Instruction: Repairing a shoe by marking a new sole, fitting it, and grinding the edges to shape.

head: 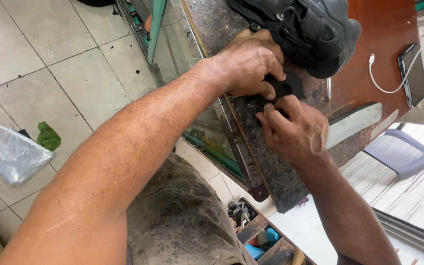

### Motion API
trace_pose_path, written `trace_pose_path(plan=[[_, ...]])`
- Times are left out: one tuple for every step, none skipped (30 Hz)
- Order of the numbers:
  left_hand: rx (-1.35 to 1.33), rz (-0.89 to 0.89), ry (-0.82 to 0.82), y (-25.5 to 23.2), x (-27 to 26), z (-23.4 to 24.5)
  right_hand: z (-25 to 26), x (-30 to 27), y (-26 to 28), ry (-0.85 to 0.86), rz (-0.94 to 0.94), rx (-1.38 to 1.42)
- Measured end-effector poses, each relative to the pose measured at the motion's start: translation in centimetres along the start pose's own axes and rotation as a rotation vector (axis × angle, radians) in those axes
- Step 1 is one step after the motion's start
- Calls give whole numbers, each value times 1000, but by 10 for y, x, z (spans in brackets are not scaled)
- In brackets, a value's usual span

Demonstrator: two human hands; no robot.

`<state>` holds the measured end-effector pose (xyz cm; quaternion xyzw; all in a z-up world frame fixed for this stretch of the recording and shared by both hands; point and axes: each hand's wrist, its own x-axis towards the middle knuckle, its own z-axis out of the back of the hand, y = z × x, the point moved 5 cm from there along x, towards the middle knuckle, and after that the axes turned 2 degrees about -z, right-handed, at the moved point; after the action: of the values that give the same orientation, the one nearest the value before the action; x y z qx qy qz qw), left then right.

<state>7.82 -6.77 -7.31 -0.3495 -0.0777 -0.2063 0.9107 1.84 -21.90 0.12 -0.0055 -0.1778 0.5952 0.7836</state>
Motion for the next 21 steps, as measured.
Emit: trace_pose_path(plan=[[1, 8, -4, -1, 0, 4, 0, 4, 3, -1, 8, 5], [8, 34, 37, -2, -1, 5, 0, 9, 5, 2, 2, -47], [9, 51, 85, -5, 0, 4, 2, 10, 8, 9, -15, -101], [5, 51, 88, -6, -2, 3, 1, 7, 8, 13, -17, -100], [-9, 49, 77, -6, -2, 5, 1, 5, 8, 9, 3, -117], [-22, 47, 67, -7, -3, 6, 1, 4, 9, 5, 23, -134], [-19, 51, 59, -6, -2, 6, 3, 4, 10, 2, 32, -134], [-16, 57, 56, -6, -2, 5, 5, 4, 11, 8, 32, -114], [-17, 64, 59, -7, -3, 2, 7, 2, 15, 20, 27, -89], [-20, 70, 58, -3, -5, 1, 4, 0, 10, 22, 31, -85], [7, 32, 16, -3, -3, 2, 0, -4, 3, 43, -24, 24], [33, -6, -26, -3, -1, 3, -4, -8, -5, 62, -78, 134], [43, -20, -25, -7, 0, 9, -3, -8, -6, 51, -86, 123], [21, 22, 46, -8, 0, 11, 0, -8, -8, -19, -124, 152], [-9, 80, 114, -9, -4, 9, 2, -10, -9, -80, -152, 190], [-8, 81, 112, -8, -4, 6, 1, -9, -11, -81, -150, 190], [-2, 74, 105, -7, -3, 6, 0, -8, -11, -83, -154, 161], [4, 67, 97, -6, -1, 6, 0, -7, -11, -84, -159, 131], [12, 60, 103, -6, -1, 5, 2, -6, -11, -93, -168, 129], [9, 56, 91, -6, -2, 6, 4, -4, -10, -98, -153, 117], [5, 52, 80, -5, -2, 6, 5, -3, -9, -102, -141, 104]])
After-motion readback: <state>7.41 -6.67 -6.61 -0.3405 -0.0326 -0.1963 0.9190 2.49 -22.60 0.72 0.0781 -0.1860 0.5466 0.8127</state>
